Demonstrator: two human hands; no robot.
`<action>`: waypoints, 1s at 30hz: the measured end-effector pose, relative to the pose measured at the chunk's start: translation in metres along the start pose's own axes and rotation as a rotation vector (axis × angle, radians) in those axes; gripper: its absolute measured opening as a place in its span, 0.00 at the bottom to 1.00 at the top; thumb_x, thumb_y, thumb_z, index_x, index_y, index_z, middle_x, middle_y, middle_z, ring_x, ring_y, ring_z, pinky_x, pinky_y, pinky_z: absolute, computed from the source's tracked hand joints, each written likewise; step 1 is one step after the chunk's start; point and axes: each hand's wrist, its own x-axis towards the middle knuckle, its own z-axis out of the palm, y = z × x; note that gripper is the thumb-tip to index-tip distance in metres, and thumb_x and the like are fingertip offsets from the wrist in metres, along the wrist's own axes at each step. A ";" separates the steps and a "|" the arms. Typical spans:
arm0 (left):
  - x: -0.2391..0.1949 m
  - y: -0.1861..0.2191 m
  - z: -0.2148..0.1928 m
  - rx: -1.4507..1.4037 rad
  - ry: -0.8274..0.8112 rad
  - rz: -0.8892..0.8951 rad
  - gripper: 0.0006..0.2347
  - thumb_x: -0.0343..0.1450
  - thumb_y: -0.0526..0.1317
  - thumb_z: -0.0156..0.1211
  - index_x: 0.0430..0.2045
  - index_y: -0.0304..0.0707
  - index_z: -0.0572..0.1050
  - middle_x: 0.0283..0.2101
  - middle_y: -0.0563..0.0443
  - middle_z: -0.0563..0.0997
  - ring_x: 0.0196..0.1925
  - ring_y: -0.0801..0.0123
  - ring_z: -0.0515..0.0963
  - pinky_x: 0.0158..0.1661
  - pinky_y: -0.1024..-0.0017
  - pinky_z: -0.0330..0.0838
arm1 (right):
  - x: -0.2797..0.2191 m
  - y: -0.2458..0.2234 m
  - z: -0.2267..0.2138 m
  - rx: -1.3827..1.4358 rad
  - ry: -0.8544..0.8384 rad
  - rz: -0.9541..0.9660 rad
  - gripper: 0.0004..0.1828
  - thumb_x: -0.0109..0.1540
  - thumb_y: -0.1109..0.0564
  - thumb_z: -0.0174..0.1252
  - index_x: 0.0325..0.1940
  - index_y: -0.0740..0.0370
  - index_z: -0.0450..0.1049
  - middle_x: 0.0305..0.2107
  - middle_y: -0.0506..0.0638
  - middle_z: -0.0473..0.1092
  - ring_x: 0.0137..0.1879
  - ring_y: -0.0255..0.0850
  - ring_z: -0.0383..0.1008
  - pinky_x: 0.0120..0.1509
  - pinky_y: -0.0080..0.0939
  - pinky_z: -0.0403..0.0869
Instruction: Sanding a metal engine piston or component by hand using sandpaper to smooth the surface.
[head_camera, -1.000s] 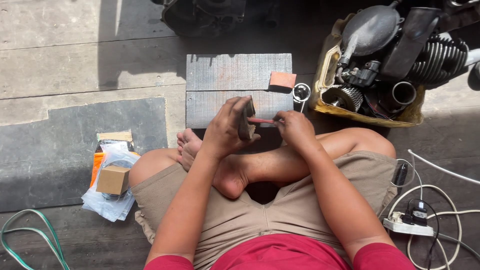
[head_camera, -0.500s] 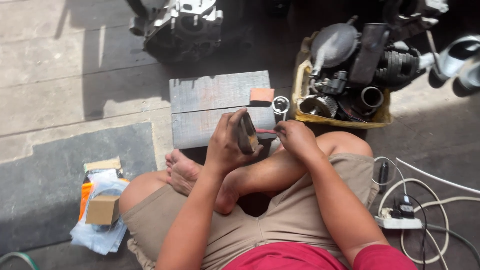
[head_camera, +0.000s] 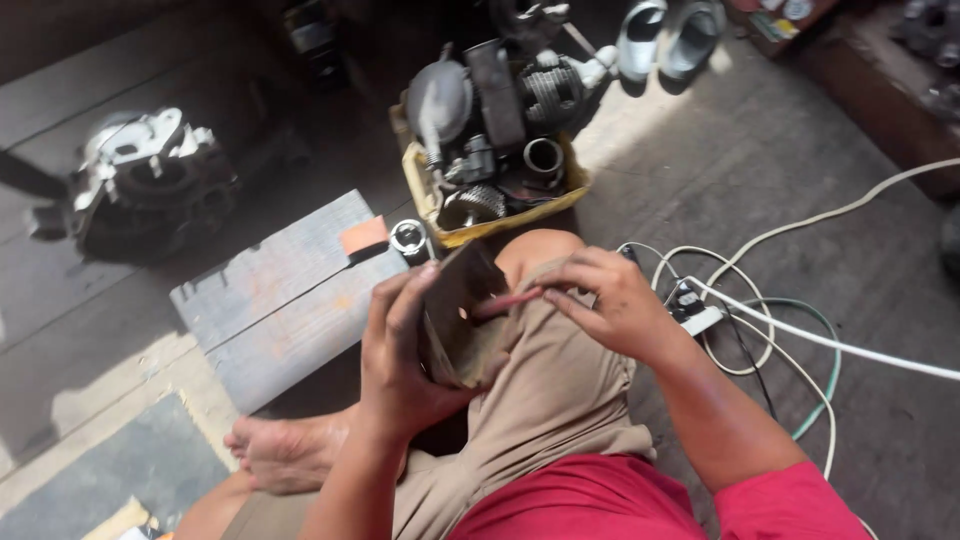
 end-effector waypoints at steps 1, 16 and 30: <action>0.006 0.010 0.001 -0.019 -0.012 0.017 0.42 0.55 0.53 0.82 0.60 0.29 0.67 0.53 0.34 0.74 0.56 0.41 0.80 0.58 0.52 0.75 | -0.005 0.002 -0.011 -0.014 0.021 0.012 0.05 0.62 0.53 0.64 0.41 0.48 0.82 0.26 0.46 0.74 0.32 0.45 0.75 0.41 0.44 0.74; -0.001 0.036 -0.021 0.197 -0.057 0.063 0.39 0.60 0.46 0.81 0.62 0.35 0.61 0.60 0.31 0.70 0.59 0.45 0.79 0.58 0.55 0.81 | 0.000 -0.020 -0.018 0.050 0.132 0.069 0.10 0.56 0.60 0.67 0.42 0.58 0.83 0.33 0.48 0.75 0.34 0.36 0.71 0.36 0.34 0.70; -0.051 0.007 -0.082 0.507 0.037 -0.264 0.42 0.55 0.43 0.82 0.62 0.30 0.64 0.56 0.34 0.72 0.53 0.46 0.79 0.51 0.59 0.77 | 0.059 0.012 0.125 0.187 -0.167 -0.028 0.08 0.58 0.57 0.64 0.38 0.61 0.81 0.30 0.50 0.74 0.32 0.40 0.72 0.37 0.38 0.72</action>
